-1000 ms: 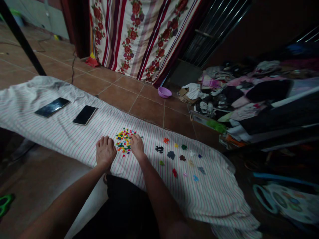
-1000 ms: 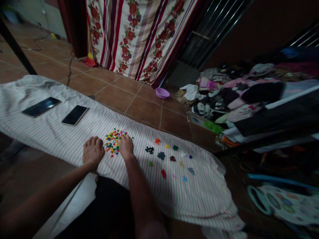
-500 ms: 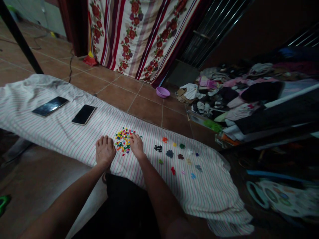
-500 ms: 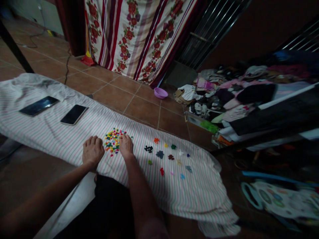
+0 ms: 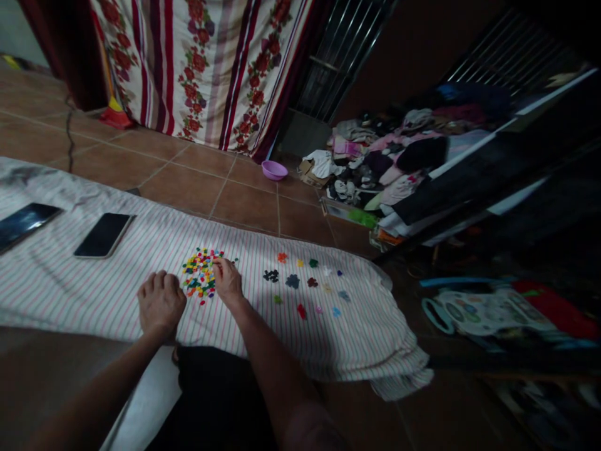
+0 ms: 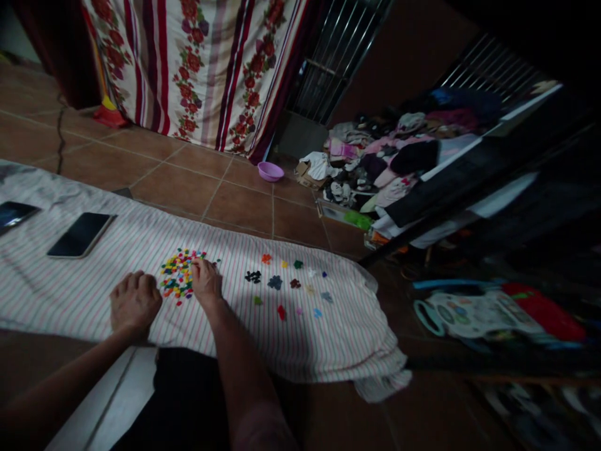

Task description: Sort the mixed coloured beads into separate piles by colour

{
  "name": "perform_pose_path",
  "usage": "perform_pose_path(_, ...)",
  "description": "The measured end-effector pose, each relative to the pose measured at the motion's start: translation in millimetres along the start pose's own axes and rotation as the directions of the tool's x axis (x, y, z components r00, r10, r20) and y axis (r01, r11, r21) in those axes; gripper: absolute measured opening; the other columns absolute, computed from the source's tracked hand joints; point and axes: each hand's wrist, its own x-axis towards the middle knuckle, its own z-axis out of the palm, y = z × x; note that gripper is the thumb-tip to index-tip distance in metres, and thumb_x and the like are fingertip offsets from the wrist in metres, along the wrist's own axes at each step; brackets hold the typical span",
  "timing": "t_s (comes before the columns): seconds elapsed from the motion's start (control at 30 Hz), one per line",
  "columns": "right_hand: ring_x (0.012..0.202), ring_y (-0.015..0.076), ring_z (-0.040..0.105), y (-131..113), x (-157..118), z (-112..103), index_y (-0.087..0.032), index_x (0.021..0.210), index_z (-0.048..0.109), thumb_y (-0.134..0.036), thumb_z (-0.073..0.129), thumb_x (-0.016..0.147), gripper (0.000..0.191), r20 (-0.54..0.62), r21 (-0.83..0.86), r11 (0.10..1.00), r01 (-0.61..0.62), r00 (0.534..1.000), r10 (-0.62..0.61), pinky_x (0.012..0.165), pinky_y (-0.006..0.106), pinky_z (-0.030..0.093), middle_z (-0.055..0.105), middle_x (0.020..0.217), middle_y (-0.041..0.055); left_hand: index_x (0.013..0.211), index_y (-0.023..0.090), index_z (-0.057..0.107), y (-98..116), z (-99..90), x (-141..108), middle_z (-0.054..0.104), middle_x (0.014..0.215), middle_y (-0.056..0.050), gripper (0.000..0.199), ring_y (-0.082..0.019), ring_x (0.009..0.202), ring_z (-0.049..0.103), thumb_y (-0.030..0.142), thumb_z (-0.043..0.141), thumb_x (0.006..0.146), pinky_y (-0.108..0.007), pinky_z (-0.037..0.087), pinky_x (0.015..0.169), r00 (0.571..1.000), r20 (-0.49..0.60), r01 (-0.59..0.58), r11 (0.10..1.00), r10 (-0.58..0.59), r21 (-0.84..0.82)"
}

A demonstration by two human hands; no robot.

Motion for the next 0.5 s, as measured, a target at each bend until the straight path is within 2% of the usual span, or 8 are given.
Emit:
perform_pose_path(0.23, 0.087, 0.0171, 0.066, -1, -3, -9, -0.027, 0.103, 0.061, -0.035, 0.044, 0.094, 0.021, -0.134, 0.189, 0.968, -0.167, 0.972, 0.193, 0.082, 0.028, 0.051, 0.071, 0.097, 0.002, 0.102, 0.014, 0.06, 0, 2.0, 0, 0.058, 0.125, -0.017, 0.027, -0.033, 0.125, 0.044, 0.023, 0.039, 0.087, -0.046, 0.034, 0.1, 1.0, 0.005, -0.012, 1.0, 0.012, 0.003)
perform_pose_path(0.4, 0.087, 0.0177, 0.067, 15, -23, -12, -0.025, 0.106, 0.06, -0.039, 0.04, 0.095, 0.027, -0.124, 0.247, 0.923, -0.295, 0.935, 0.332, 0.078, 0.029, 0.052, 0.071, 0.094, 0.0037, 0.102, 0.015, 0.06, -1, 3.6, -1, 0.058, 0.126, -0.016, 0.026, -0.032, 0.125, 0.044, 0.023, 0.04, 0.088, -0.045, 0.033, 0.101, 1.0, -0.021, -0.012, 0.999, 0.012, 0.034)
perform_pose_path(0.5, 0.081, 0.017, 0.068, 27, -32, -14, -0.023, 0.108, 0.058, -0.04, 0.034, 0.097, 0.031, -0.092, 0.294, 0.916, -0.273, 0.946, 0.312, 0.073, 0.028, 0.053, 0.07, 0.087, 0.0036, 0.102, 0.015, 0.06, -1, 3.9, 0, 0.058, 0.126, -0.016, 0.026, -0.032, 0.125, 0.044, 0.023, 0.04, 0.088, -0.046, 0.033, 0.1, 1.0, -0.015, -0.009, 1.0, 0.01, 0.029)
